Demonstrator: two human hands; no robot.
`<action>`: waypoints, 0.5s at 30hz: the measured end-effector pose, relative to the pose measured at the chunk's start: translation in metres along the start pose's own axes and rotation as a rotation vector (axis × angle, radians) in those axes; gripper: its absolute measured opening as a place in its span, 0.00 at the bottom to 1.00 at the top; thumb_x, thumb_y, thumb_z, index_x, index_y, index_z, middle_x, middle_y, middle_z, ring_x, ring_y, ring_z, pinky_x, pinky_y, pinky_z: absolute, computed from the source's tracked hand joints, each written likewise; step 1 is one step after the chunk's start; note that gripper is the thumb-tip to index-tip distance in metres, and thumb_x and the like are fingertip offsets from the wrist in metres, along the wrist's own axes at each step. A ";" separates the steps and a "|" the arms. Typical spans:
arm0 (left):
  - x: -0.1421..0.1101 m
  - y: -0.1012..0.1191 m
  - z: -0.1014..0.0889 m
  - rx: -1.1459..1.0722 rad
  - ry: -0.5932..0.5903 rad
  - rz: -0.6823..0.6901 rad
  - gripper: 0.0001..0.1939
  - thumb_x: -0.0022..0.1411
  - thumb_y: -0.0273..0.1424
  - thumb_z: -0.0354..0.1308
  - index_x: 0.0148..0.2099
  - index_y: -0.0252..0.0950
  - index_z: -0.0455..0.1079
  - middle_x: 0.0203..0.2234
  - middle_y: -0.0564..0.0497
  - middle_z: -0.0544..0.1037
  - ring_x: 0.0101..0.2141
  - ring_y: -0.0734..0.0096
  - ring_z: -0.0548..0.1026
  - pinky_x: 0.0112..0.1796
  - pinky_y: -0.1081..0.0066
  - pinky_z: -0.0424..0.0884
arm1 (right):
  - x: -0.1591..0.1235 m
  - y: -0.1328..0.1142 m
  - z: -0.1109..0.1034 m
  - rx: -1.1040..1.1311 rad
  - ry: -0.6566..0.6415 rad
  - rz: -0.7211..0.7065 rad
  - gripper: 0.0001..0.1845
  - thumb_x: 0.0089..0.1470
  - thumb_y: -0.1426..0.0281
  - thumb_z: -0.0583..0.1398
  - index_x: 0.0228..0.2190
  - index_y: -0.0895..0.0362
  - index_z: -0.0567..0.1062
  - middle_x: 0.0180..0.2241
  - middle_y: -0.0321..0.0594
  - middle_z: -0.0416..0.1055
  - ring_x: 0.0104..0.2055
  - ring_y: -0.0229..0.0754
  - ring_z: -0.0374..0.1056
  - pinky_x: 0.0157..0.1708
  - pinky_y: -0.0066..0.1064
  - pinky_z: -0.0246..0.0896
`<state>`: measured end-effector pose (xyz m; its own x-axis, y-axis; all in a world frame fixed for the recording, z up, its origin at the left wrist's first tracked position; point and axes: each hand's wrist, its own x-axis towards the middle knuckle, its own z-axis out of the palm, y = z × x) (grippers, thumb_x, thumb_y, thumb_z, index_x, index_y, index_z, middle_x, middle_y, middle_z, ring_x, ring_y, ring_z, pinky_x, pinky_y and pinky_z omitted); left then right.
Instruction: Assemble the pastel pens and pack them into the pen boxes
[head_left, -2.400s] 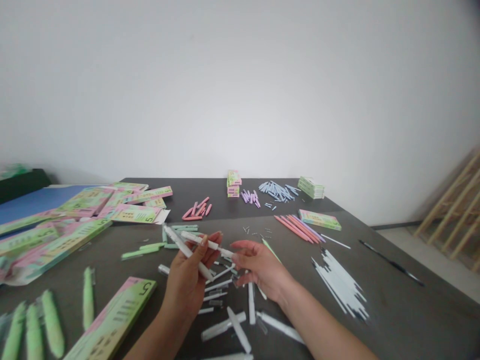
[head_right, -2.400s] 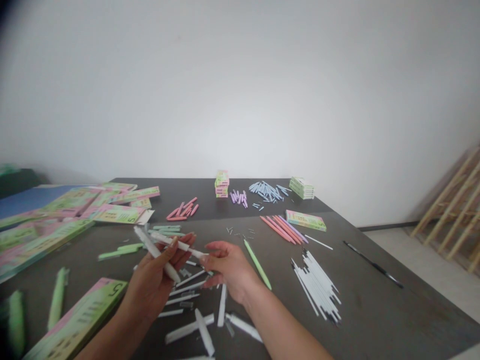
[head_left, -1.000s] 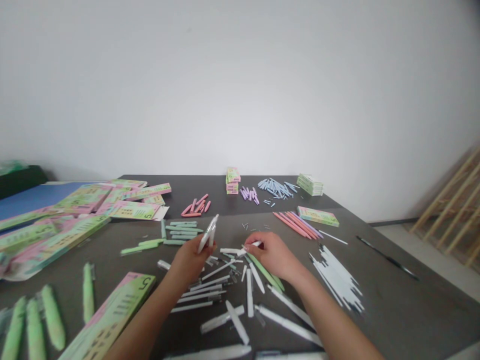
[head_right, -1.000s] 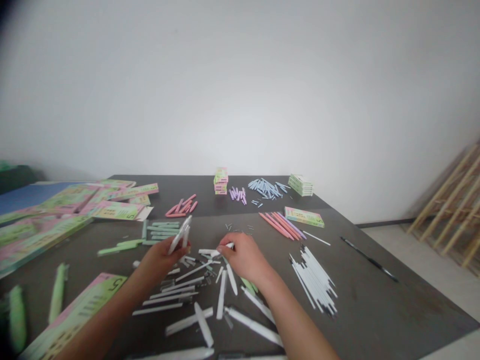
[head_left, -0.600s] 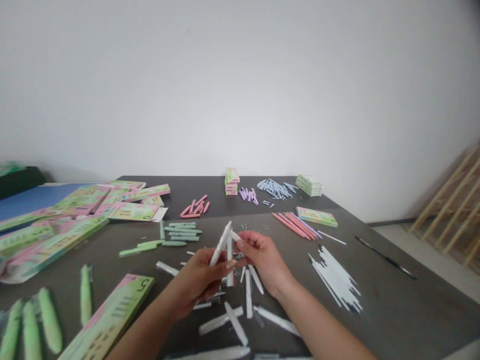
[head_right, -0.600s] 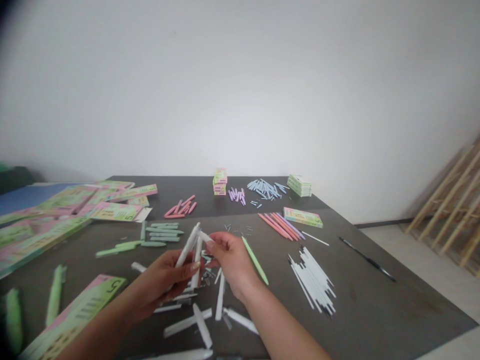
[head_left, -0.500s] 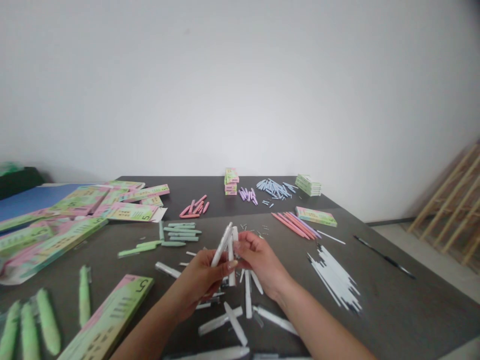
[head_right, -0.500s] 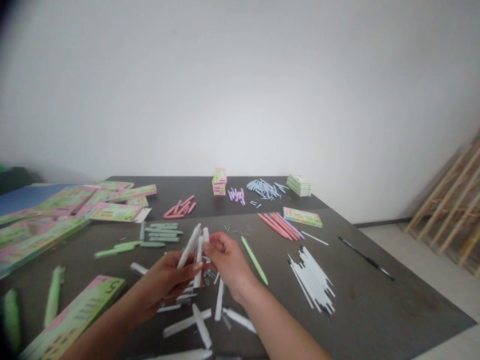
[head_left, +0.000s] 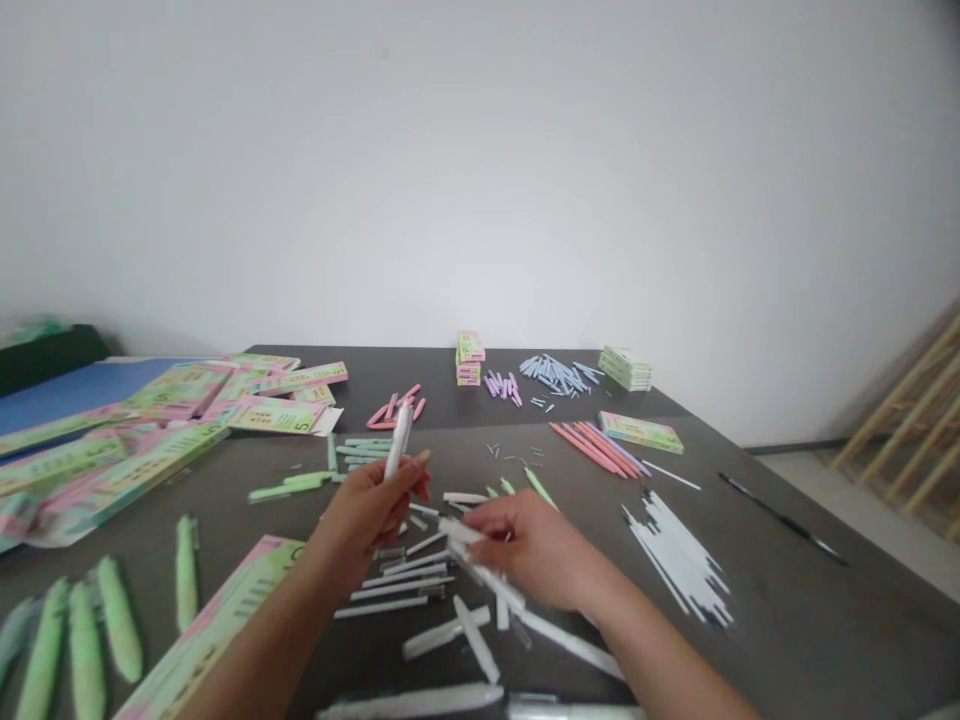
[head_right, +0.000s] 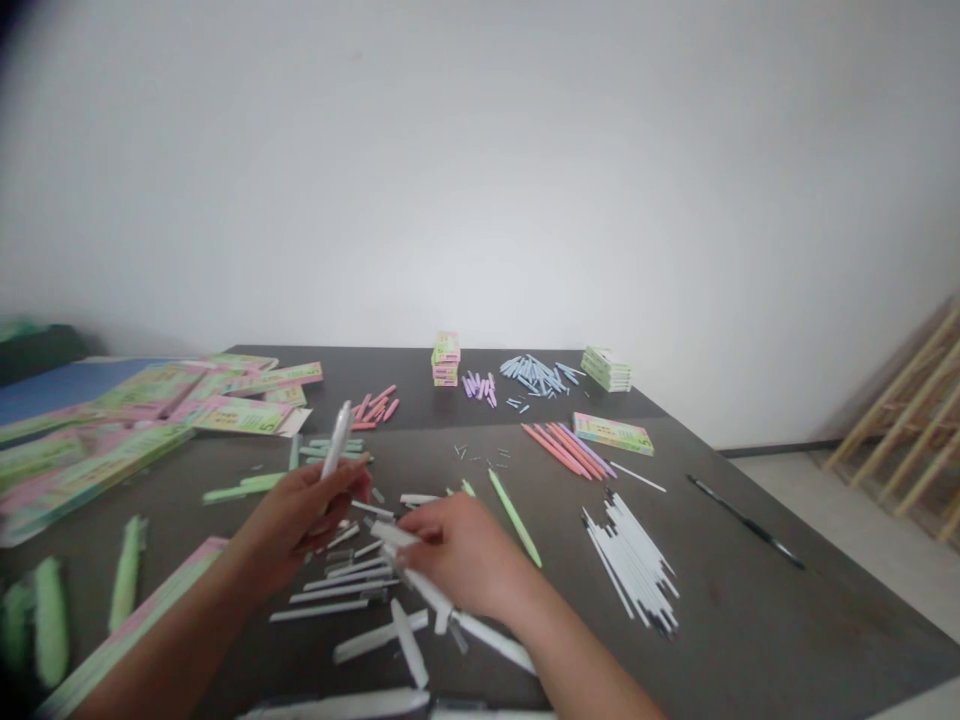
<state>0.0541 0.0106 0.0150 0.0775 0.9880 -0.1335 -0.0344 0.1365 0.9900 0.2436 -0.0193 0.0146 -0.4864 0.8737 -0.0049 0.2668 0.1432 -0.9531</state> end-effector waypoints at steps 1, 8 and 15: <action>0.002 0.001 -0.003 -0.033 0.029 0.008 0.21 0.47 0.50 0.63 0.24 0.35 0.68 0.09 0.64 0.54 0.11 0.86 0.45 0.13 0.81 0.40 | -0.004 -0.002 0.007 -0.149 -0.032 -0.008 0.08 0.51 0.70 0.60 0.30 0.56 0.81 0.27 0.36 0.77 0.28 0.40 0.68 0.27 0.27 0.55; 0.008 -0.003 -0.004 -0.210 0.117 0.001 0.15 0.46 0.40 0.66 0.24 0.32 0.69 0.12 0.59 0.63 0.11 0.87 0.49 0.11 0.83 0.43 | -0.010 0.009 0.067 -0.900 -0.299 -0.351 0.06 0.51 0.73 0.61 0.33 0.58 0.77 0.32 0.42 0.77 0.37 0.44 0.71 0.34 0.29 0.61; 0.008 0.003 -0.009 -0.428 0.088 -0.088 0.17 0.62 0.40 0.50 0.32 0.32 0.70 0.19 0.51 0.72 0.12 0.82 0.58 0.10 0.82 0.50 | -0.002 0.033 0.086 -1.120 -0.211 -0.504 0.04 0.51 0.73 0.62 0.32 0.60 0.75 0.29 0.41 0.75 0.35 0.43 0.70 0.34 0.30 0.63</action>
<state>0.0456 0.0199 0.0166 0.0135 0.9712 -0.2378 -0.4420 0.2191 0.8698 0.1820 -0.0562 -0.0432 -0.8366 0.5300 0.1386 0.5237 0.8480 -0.0810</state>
